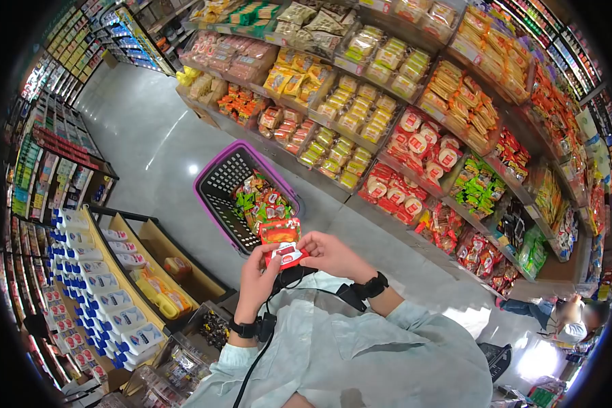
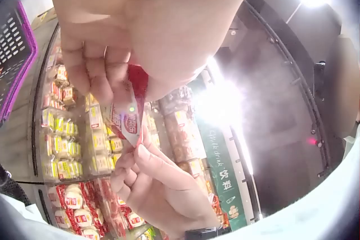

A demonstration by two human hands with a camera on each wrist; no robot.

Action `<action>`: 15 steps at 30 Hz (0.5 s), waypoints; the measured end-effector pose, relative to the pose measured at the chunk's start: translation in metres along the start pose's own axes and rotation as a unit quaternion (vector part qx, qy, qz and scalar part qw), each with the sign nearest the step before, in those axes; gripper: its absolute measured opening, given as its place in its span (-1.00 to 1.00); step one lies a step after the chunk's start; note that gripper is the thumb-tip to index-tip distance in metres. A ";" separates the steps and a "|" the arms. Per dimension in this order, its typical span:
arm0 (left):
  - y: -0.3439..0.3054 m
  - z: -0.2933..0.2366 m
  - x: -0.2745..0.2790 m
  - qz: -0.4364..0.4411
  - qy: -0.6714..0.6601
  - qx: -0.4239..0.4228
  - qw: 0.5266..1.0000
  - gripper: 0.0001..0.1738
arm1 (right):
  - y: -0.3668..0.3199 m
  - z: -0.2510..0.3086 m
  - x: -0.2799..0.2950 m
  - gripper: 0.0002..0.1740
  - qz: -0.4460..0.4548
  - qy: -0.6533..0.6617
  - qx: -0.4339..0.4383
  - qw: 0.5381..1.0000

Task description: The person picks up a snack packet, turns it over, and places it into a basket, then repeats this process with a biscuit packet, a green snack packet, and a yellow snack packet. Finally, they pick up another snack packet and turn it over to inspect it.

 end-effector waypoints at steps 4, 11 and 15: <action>0.003 -0.005 -0.038 0.022 0.153 0.042 0.987 -0.49 | -0.019 -0.014 0.030 -0.67 0.006 0.028 0.005 1.000; 0.004 -0.004 -0.065 -0.023 0.227 0.035 0.973 -0.67 | -0.031 -0.002 0.061 -0.75 0.057 0.041 0.013 0.997; 0.010 -0.011 -0.070 -0.074 0.154 0.045 0.984 -0.74 | -0.038 0.015 0.076 -0.83 0.032 0.040 -0.013 0.999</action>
Point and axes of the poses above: each hand's wrist, its own y-axis towards the middle knuckle, its own x-axis out of the back of the hand, z = x × y, the point moved 10 cm from there along y, towards the middle knuckle, and after that the axes turned 10 degrees about z, right-handed, at the moved point
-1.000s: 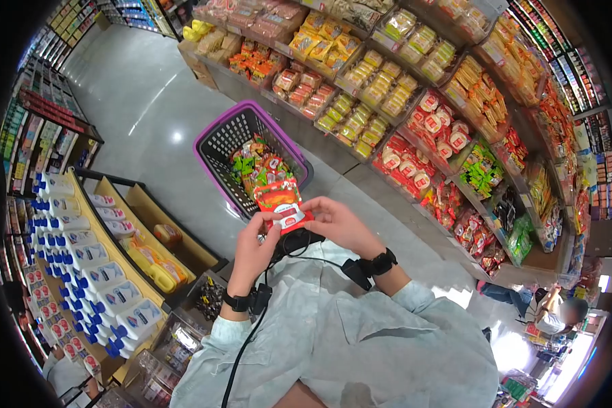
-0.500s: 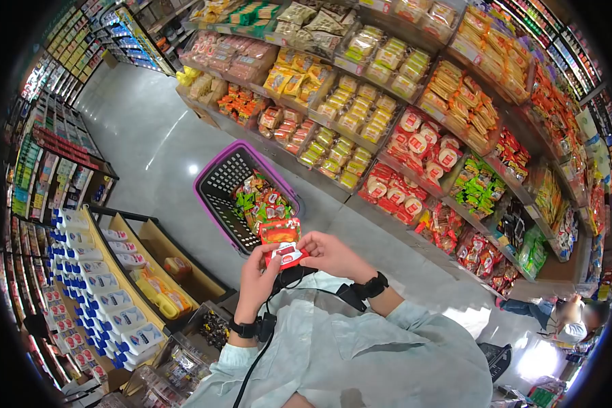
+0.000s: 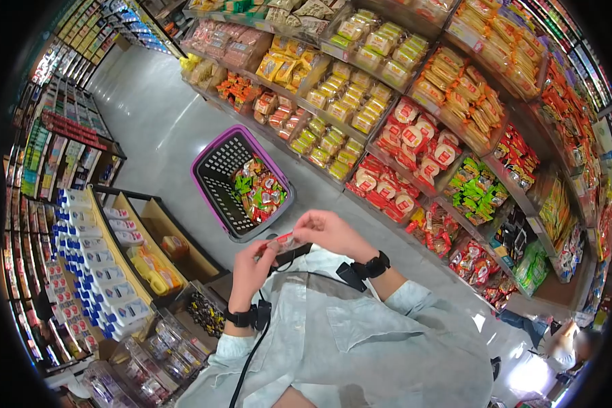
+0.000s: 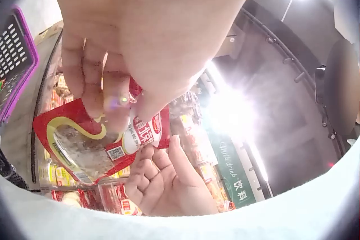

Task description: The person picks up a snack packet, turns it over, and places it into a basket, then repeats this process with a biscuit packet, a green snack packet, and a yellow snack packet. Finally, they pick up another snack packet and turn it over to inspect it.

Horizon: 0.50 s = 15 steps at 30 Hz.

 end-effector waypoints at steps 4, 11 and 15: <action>0.006 -0.019 -0.001 -0.006 0.044 -0.018 0.999 -0.71 | -0.008 0.001 0.012 -0.83 -0.041 -0.001 0.010 0.999; 0.020 0.011 0.007 0.002 -0.179 0.018 0.984 -0.69 | 0.000 -0.001 -0.013 -0.79 0.013 0.010 0.027 1.000; 0.033 0.030 0.028 0.061 -0.218 0.027 0.974 -0.65 | 0.021 -0.008 -0.024 -0.82 -0.022 -0.001 -0.002 1.000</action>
Point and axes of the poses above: each hand's wrist, its own y-axis towards the middle knuckle, its own x-axis out of the back of the hand, z = x × y, the point moved 10 cm from there along y, towards the middle knuckle, and after that the axes turned 10 degrees about z, right-handed, at the moved point
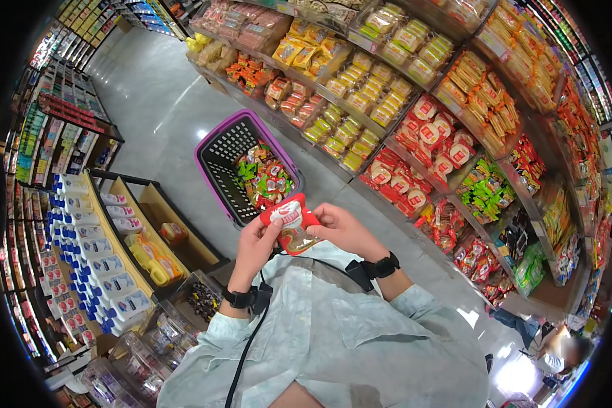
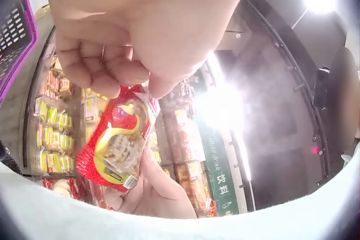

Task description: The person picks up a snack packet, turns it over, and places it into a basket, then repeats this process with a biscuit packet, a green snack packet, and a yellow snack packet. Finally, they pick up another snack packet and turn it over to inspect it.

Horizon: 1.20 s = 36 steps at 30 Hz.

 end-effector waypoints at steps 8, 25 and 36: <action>0.004 0.011 0.061 0.094 0.110 0.013 0.989 -0.70 | 0.067 0.002 -0.020 -0.82 -0.111 0.017 -0.001 0.994; 0.030 -0.004 0.198 0.097 -0.034 -0.016 0.995 -0.46 | 0.135 0.012 -0.080 -0.45 -0.205 -0.064 -0.067 0.974; 0.054 0.015 0.165 0.207 0.021 0.030 0.978 -0.62 | 0.096 0.013 -0.069 -0.60 -0.265 -0.035 -0.075 0.961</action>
Point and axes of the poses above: each hand's wrist, its own y-axis towards the middle knuckle, its own x-axis out of the back of the hand, z = x × y, the point moved 10 cm from there along y, towards the middle knuckle, and after that the axes turned 10 degrees about z, right-handed, at the moved point
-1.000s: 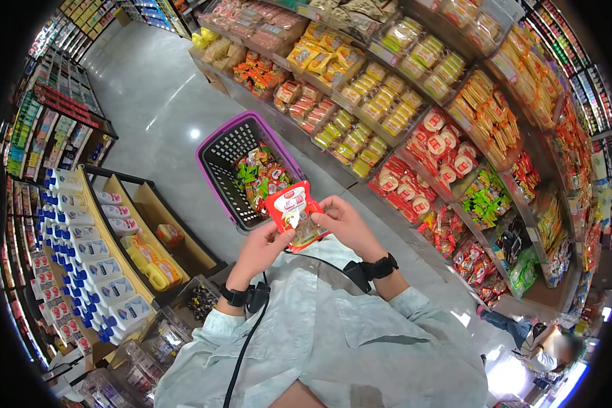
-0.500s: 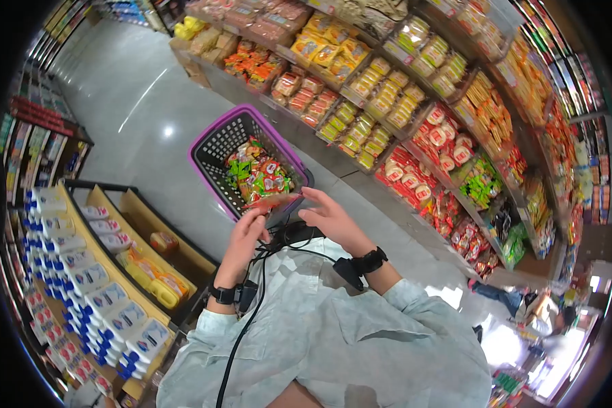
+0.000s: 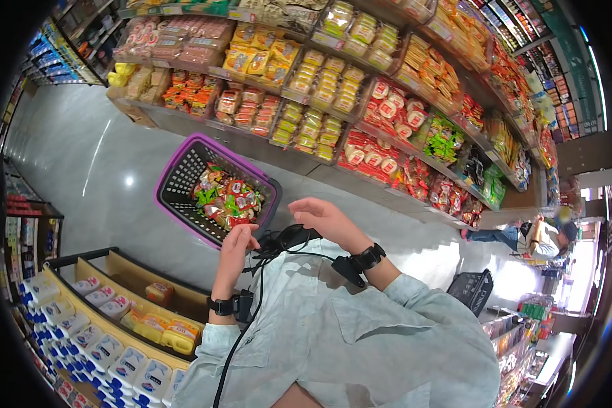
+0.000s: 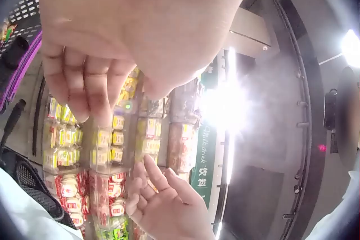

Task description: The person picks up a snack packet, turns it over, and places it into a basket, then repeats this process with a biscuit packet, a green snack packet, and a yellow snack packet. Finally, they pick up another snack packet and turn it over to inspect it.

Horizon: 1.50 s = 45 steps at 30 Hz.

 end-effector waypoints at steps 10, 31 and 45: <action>0.040 0.007 -0.021 0.011 0.040 -0.005 0.999 -0.71 | -0.030 -0.025 0.047 -0.63 0.001 0.043 0.003 0.999; 0.110 0.008 -0.298 0.112 0.219 0.089 0.965 -0.70 | -0.141 -0.216 0.401 -0.81 -0.192 0.581 0.145 0.777; 0.198 -0.018 -0.369 0.233 0.530 0.072 0.812 -0.54 | -0.165 -0.348 0.395 -0.87 -0.269 0.826 0.094 0.487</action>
Point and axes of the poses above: each hand's wrist, its own y-axis towards the middle knuckle, its own x-axis out of the back of the hand, z = x × y, the point moved 10 cm from there along y, towards the middle knuckle, and after that the axes turned 10 degrees about z, right-handed, at the moved point
